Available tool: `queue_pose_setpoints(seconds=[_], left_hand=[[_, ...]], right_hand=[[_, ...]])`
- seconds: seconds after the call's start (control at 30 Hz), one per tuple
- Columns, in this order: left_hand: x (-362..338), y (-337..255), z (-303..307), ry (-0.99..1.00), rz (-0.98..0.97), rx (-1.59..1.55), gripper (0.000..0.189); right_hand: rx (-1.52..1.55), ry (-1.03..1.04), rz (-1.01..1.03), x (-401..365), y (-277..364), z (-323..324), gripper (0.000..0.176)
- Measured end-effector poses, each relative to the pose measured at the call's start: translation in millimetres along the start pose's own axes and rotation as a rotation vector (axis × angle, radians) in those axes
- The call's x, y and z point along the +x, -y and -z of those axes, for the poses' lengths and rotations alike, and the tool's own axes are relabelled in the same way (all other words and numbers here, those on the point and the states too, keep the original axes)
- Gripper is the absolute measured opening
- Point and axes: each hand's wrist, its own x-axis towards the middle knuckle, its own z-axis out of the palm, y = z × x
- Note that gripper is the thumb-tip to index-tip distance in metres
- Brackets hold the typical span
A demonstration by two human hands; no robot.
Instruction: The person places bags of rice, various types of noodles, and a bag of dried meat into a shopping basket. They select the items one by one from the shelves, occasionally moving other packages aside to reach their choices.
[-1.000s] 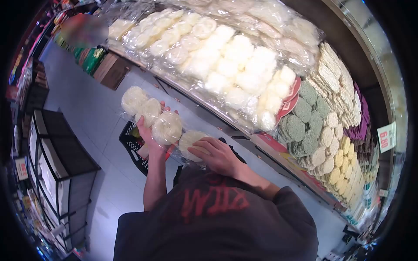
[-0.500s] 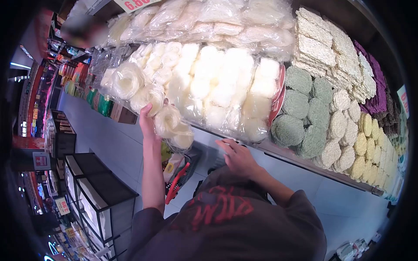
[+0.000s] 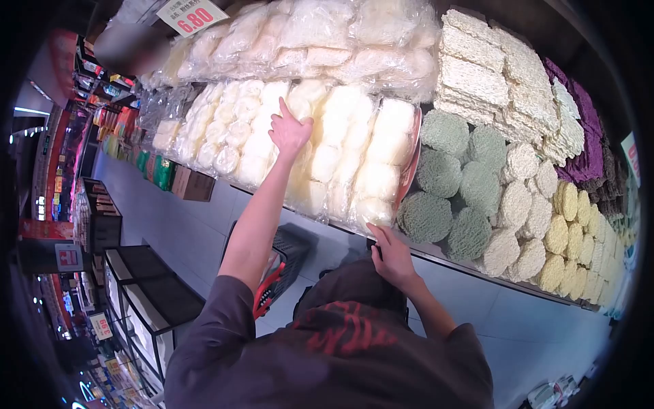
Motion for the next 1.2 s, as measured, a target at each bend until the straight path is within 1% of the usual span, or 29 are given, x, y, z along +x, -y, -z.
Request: queue_pose_setpoints(seconds=[0.03, 0.1, 0.13, 0.17, 0.2, 0.23, 0.3, 0.33, 0.4, 0.53, 0.63, 0.7, 0.77, 0.93, 1.0, 1.1, 1.17, 1.2], left_hand=[[0.7, -0.3, -15.8, -0.003, 0.000, -0.007, 0.109], [-2.5, 0.1, -37.7, -0.070, 0.013, 0.063, 0.112], [-4.6, -2.2, -34.8, -0.068, 0.016, 0.061, 0.112], [-6.3, -1.4, -30.7, -0.027, -0.025, 0.064, 0.114], [-8.9, 1.5, -25.9, 0.013, -0.063, 0.069, 0.115], [-10.8, 7.7, -23.3, 0.012, -0.056, 0.073, 0.115], [-20.0, 22.5, -17.7, 0.028, -0.138, 0.017, 0.116], [-27.6, 28.9, -16.4, 0.026, -0.130, 0.021, 0.116], [-43.8, 41.7, -13.4, 0.003, -0.150, 0.041, 0.118], [-60.4, 51.5, -10.0, 0.045, -0.066, -0.036, 0.119], [-59.3, 54.7, -11.3, 0.007, 0.009, -0.078, 0.117], [-55.6, 61.4, -14.6, -0.050, 0.023, -0.070, 0.113], [-50.5, 65.3, -13.2, -0.061, 0.022, -0.074, 0.111], [-44.4, 68.8, -6.9, -0.091, 0.034, -0.074, 0.105], [-45.3, 69.8, -8.7, -0.164, 0.028, -0.080, 0.103], [-43.1, 70.1, -9.9, -0.173, 0.079, -0.093, 0.101], [-36.6, 71.5, -12.7, -0.170, 0.072, -0.082, 0.103], [-33.8, 72.0, -14.0, -0.160, 0.056, -0.070, 0.105]], right_hand=[[-0.007, 0.000, 0.004, -2.8, -1.0, 3.2, 0.056], [-0.003, 0.025, -0.065, -9.8, -2.7, 8.7, 0.055], [-0.002, 0.018, -0.094, -13.0, -4.1, 11.5, 0.054], [-0.002, 0.024, -0.095, -18.1, -7.6, 12.2, 0.054], [0.009, -0.012, -0.120, -23.1, -12.5, 11.8, 0.054], [0.022, -0.050, -0.142, -25.1, -15.9, 11.6, 0.054], [0.029, -0.041, -0.151, -27.6, -19.7, 10.8, 0.054], [0.030, -0.040, -0.164, -27.3, -21.1, 10.3, 0.055], [0.037, -0.035, -0.121, -24.7, -26.0, 6.4, 0.055], [0.033, -0.018, 0.000, -8.7, -19.3, 3.4, 0.056], [0.006, 0.010, 0.048, 1.0, -17.8, 0.5, 0.055], [-0.018, 0.025, 0.080, 4.6, -15.6, 0.2, 0.054], [-0.041, 0.041, 0.113, 5.6, -12.1, -0.1, 0.053], [0.034, 0.070, 0.068, 2.9, -0.4, -0.1, 0.049], [0.033, 0.075, 0.067, 1.2, 0.6, 0.7, 0.049], [0.028, 0.055, 0.072, -1.7, -3.4, 1.1, 0.050], [0.024, 0.039, 0.087, -2.5, -3.4, 3.2, 0.050], [0.025, 0.047, 0.059, -3.3, -2.3, 5.6, 0.051]])
